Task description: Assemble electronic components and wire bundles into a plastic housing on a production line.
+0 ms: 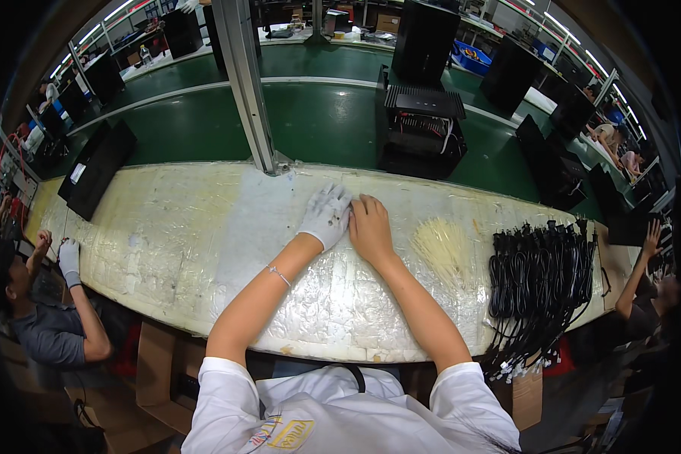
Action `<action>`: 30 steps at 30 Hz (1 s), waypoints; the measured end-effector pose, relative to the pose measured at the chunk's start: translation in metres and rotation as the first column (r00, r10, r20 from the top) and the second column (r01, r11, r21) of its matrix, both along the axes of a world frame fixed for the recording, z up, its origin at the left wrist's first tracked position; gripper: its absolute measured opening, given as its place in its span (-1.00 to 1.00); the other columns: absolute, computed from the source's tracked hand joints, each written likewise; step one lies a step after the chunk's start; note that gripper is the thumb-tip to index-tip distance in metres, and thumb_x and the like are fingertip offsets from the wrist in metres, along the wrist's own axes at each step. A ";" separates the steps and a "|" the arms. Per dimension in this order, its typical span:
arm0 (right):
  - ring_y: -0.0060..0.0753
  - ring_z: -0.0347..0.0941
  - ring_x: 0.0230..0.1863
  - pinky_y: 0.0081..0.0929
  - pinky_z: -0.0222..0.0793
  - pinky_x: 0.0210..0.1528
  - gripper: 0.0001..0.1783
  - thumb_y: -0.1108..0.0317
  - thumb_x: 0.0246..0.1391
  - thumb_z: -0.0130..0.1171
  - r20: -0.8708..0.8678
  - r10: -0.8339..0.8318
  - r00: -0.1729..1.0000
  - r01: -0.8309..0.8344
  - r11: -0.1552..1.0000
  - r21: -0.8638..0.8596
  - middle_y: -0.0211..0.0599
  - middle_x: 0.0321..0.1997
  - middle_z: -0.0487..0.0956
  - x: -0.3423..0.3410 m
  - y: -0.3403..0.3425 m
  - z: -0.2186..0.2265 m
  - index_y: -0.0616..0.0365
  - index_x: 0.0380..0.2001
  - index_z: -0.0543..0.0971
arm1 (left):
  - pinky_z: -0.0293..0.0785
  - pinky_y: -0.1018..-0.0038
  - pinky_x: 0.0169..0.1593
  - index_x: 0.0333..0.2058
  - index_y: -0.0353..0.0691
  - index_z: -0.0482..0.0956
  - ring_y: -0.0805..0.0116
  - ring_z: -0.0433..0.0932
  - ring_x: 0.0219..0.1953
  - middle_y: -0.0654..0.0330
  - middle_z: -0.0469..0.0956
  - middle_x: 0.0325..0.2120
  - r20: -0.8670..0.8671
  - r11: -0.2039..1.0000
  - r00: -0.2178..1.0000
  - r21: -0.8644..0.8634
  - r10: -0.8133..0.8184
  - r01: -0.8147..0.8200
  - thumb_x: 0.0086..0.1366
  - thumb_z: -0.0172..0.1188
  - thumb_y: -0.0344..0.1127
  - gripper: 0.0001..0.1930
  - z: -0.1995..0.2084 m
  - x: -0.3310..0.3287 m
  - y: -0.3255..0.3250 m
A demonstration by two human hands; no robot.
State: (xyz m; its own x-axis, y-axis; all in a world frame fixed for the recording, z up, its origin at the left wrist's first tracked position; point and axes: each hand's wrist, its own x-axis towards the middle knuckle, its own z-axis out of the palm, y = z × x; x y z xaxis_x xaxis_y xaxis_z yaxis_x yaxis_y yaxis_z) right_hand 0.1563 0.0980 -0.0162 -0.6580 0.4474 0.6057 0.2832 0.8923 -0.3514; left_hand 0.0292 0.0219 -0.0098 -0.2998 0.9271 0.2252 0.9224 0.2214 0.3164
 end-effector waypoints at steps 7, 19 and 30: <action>0.16 0.32 0.13 -0.04 0.22 0.18 -0.71 0.47 0.05 0.11 -0.012 0.006 1.000 -0.006 1.000 0.008 0.15 0.06 0.45 -0.001 -0.001 -0.001 0.31 -0.12 0.48 | -0.12 0.13 0.41 0.23 -0.13 0.34 0.07 0.05 0.40 0.04 0.23 0.30 0.001 1.000 1.000 -0.015 0.001 -0.001 0.37 -0.07 -0.13 -0.51 0.002 -0.001 -0.001; -0.10 0.46 0.11 -0.28 0.31 0.18 -0.83 0.39 0.15 0.15 -0.369 0.403 0.838 -0.526 0.776 -0.347 -0.04 0.09 0.56 0.050 -0.052 0.173 0.26 -0.24 0.54 | -0.12 0.16 0.42 0.20 -0.12 0.40 0.09 0.04 0.41 0.08 0.22 0.32 0.125 1.000 0.992 -0.019 0.022 -0.020 0.39 -0.11 -0.09 -0.53 0.001 -0.016 -0.007; -0.41 0.33 -0.24 -0.49 0.16 -0.21 -0.85 0.16 0.34 -0.03 -0.858 0.352 0.374 -0.927 0.139 -0.348 -0.46 -0.37 0.55 0.153 -0.158 0.260 -0.08 -0.30 0.34 | -0.01 0.16 0.38 0.15 -0.08 0.45 0.10 0.11 0.38 0.11 0.29 0.26 0.052 0.994 0.999 0.110 -0.015 0.009 0.36 -0.02 -0.08 -0.56 -0.007 -0.006 0.009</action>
State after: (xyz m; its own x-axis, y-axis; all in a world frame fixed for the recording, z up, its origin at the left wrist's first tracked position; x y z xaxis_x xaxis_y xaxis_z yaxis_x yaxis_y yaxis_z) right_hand 0.3090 -0.0597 0.2434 -0.6634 0.3910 0.6380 -0.7201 -0.1017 -0.6864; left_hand 0.0229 0.0309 -0.0171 -0.3027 0.9012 0.3102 0.9064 0.1716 0.3859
